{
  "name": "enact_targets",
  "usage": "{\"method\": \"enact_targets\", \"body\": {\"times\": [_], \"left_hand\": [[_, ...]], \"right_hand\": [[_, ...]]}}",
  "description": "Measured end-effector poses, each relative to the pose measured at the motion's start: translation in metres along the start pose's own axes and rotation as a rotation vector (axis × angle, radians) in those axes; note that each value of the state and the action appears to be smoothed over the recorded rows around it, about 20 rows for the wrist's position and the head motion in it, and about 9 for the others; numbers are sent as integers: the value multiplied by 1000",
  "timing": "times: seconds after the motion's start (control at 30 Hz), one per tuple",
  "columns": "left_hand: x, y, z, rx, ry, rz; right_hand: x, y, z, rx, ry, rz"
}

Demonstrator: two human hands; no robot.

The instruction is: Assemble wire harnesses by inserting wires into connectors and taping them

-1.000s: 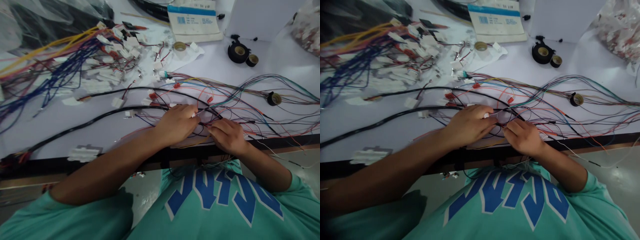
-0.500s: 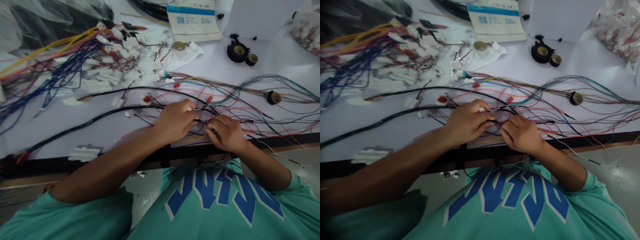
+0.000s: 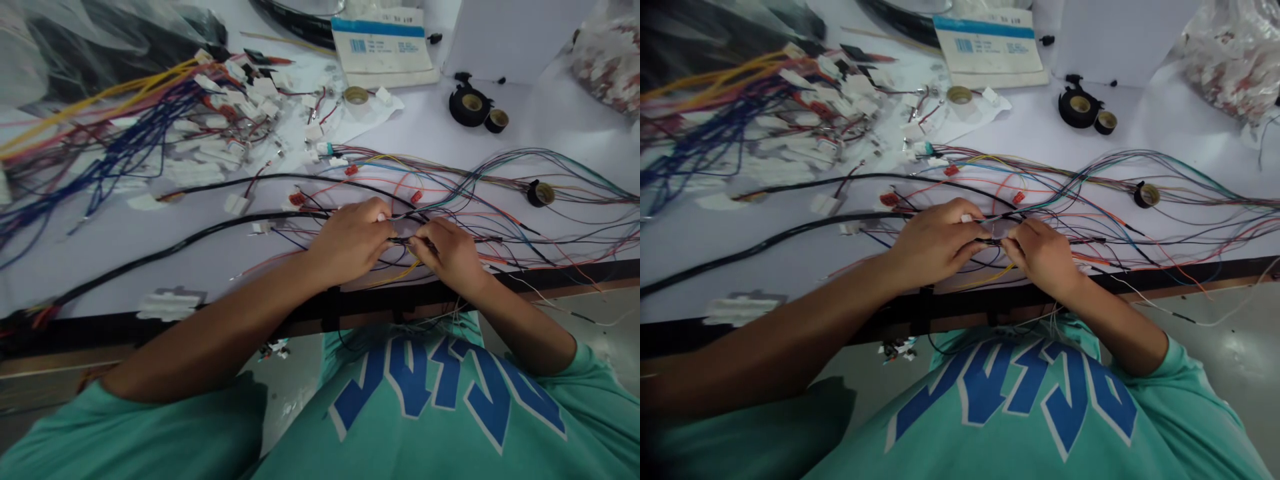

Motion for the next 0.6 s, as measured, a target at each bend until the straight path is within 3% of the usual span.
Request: {"method": "enact_targets", "body": {"times": [0.17, 0.33, 0.6], "left_hand": [[2, -1, 0, -3, -17, 31], [3, -1, 1, 17, 33, 53], [1, -2, 2, 30, 38, 65]], "right_hand": [[4, -2, 0, -19, 13, 13], [-4, -3, -5, 7, 42, -84], [-5, -2, 0, -64, -4, -156]]}}
Point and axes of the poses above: each hand's wrist, its own y-axis away from the middle knuckle, its own z-axis out of the palm, x = y × z, the point moved 8 cm from there along -y, towards the middle knuckle, and after that the axes turned 14 degrees about -y, right-handed, at the moved point
